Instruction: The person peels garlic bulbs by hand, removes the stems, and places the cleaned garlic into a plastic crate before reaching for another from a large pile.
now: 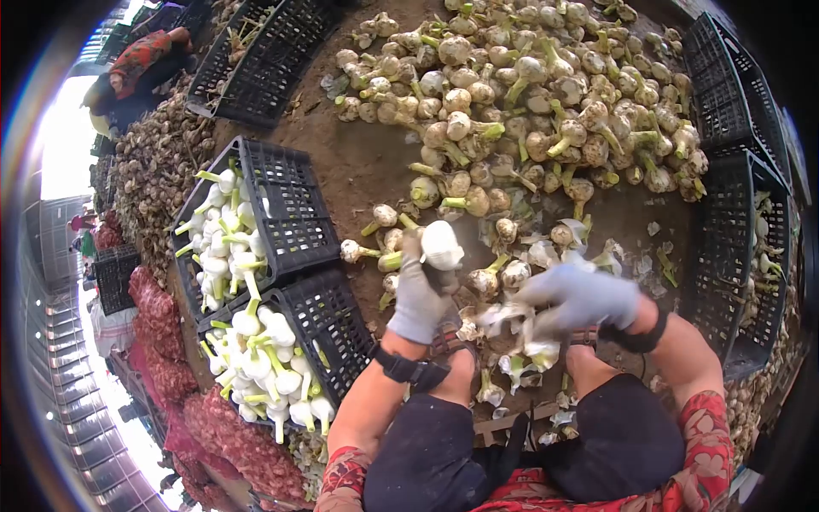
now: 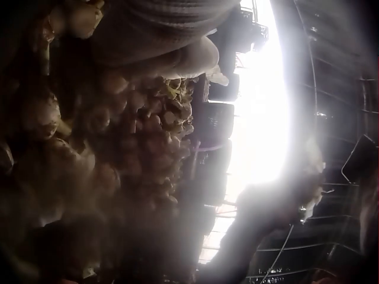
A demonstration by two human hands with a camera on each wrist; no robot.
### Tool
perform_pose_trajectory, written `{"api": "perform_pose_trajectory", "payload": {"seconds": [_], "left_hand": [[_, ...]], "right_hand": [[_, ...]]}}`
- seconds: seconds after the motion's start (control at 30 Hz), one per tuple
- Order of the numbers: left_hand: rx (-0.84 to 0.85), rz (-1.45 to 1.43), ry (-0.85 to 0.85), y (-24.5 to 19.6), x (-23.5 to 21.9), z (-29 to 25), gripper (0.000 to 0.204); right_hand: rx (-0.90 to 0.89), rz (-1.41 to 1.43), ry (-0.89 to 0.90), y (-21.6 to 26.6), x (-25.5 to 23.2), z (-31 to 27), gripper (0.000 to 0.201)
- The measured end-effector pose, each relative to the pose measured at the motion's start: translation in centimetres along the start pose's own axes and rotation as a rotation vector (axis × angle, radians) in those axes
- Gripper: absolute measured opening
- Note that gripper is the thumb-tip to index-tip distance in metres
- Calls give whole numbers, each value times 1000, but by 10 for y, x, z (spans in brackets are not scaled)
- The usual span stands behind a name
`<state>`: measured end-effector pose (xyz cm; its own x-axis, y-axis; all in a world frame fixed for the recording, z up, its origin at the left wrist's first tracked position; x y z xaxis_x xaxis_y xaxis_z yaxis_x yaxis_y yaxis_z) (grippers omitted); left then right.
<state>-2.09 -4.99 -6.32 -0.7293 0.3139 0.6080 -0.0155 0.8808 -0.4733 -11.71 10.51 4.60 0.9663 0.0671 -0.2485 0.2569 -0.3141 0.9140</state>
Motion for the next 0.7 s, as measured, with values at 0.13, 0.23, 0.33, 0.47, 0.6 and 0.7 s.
{"api": "perform_pose_trajectory", "payload": {"seconds": [0.13,0.23,0.33,0.47,0.6,0.7], "left_hand": [[598,403,-143,-92,13,-50,42],[1149,1321,-266,-182,10,-135,51],[1525,1698,-704,-260,-19,-227,48],[1400,1975,-1026,-331,-93,-297,50],[1136,1389,-976,-372,-292,-320,48],[711,1057,-981,-353,-340,-309,49]], "right_hand": [[286,-686,210,-70,66,-16,31],[433,-644,-325,-103,7,-22,25],[585,-318,-949,-137,-81,-54,21],[969,-34,-1037,-211,-98,-54,66],[959,0,-1145,-236,-77,-45,83],[1048,-139,-1073,-229,-81,-43,78]]}}
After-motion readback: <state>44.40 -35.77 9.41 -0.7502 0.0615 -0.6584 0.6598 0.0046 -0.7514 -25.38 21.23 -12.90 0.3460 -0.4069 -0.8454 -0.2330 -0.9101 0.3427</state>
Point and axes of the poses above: each hand's wrist, its own z-axis towards the middle knuckle, its own x-axis out of the palm, y = z × x, the point moved 8 cm from there along z, towards the middle knuckle, and after that the axes turned 9 degrees about x, right-handed, at the moved point
